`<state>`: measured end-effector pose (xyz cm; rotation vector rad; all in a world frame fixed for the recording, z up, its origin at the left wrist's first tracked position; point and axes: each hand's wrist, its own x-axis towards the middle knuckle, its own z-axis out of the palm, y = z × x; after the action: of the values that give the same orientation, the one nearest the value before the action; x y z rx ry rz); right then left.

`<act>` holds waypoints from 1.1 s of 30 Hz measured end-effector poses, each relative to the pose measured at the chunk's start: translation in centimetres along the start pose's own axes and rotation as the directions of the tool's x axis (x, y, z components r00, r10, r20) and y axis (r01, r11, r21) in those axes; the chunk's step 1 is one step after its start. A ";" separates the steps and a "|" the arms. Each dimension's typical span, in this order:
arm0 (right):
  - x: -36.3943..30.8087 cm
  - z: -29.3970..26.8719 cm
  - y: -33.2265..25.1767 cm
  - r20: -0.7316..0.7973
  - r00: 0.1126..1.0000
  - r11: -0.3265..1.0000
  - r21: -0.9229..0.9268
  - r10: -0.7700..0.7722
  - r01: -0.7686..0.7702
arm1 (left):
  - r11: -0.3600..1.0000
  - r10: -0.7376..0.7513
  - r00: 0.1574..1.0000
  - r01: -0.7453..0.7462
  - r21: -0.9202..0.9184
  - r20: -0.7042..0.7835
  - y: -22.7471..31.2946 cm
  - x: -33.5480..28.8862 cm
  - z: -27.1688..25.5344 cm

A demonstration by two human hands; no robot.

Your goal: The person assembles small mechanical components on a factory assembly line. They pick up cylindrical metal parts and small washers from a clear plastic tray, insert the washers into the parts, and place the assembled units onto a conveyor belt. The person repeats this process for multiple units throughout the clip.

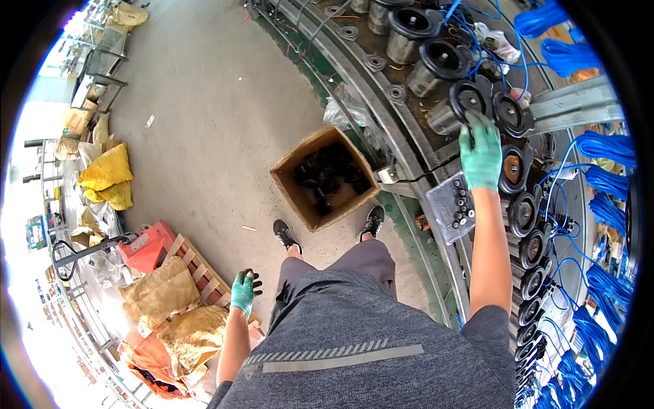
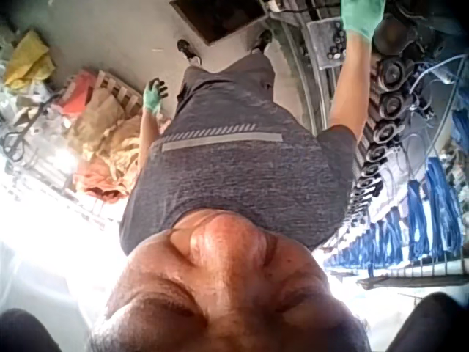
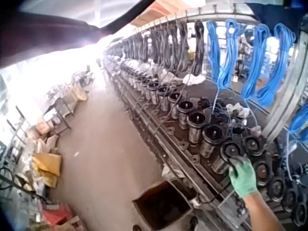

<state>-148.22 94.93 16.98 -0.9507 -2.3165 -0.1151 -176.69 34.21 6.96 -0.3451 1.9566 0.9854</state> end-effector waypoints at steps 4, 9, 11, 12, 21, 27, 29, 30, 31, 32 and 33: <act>-6.2 0.2 -9.9 0.146 0.960 0.938 0.222 0.239 -0.267 | 0.999 -0.031 0.999 0.031 -0.012 0.018 -2.2 5.1 -8.0; -16.1 5.3 -22.7 0.630 0.586 0.754 0.000 0.510 -0.657 | 0.995 -0.088 0.996 0.089 -0.048 0.024 -0.5 12.9 -18.8; -23.4 8.4 -23.5 0.699 0.516 0.772 -0.083 0.495 -0.630 | 0.997 -0.048 0.998 0.050 -0.052 0.044 1.9 15.3 -22.2; -28.0 10.2 -23.0 0.709 0.542 0.812 -0.073 0.451 -0.579 | 0.995 -0.058 0.997 0.062 -0.077 0.055 3.1 16.4 -23.5; -46.4 8.4 -30.3 0.912 -0.184 0.499 -0.361 0.368 -0.788 | 0.982 0.188 0.941 -0.175 -0.071 0.282 17.5 26.5 -22.4; -43.8 12.8 -37.7 0.974 -0.085 0.752 -0.217 0.211 -0.622 | 0.940 0.242 0.873 -0.319 0.121 0.423 26.7 30.5 -19.7; -39.8 16.2 -40.3 0.993 0.011 0.903 -0.101 0.116 -0.417 | 0.931 0.241 0.895 -0.323 0.172 0.376 30.0 31.7 -20.6; -38.4 18.1 -40.7 0.996 0.043 0.932 -0.062 0.083 -0.358 | 0.938 0.231 0.911 -0.302 0.172 0.341 30.7 32.9 -21.9; -36.7 20.4 -41.1 0.996 0.077 0.953 -0.028 0.053 -0.302 | 0.942 0.222 0.924 -0.285 0.175 0.310 31.6 34.3 -23.1; -34.7 23.1 -41.7 0.982 -0.081 0.830 -0.189 0.172 -0.525 | 0.936 0.204 0.935 -0.273 0.222 0.290 32.3 36.3 -24.4; -31.8 25.2 -42.0 0.951 -0.132 0.587 -0.277 0.279 -0.761 | 0.931 0.180 0.950 -0.248 0.267 0.255 32.4 37.7 -26.4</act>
<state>-171.62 52.32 -15.45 -2.1300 -2.3332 1.8978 -232.22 40.28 0.15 0.1512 1.9201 0.8091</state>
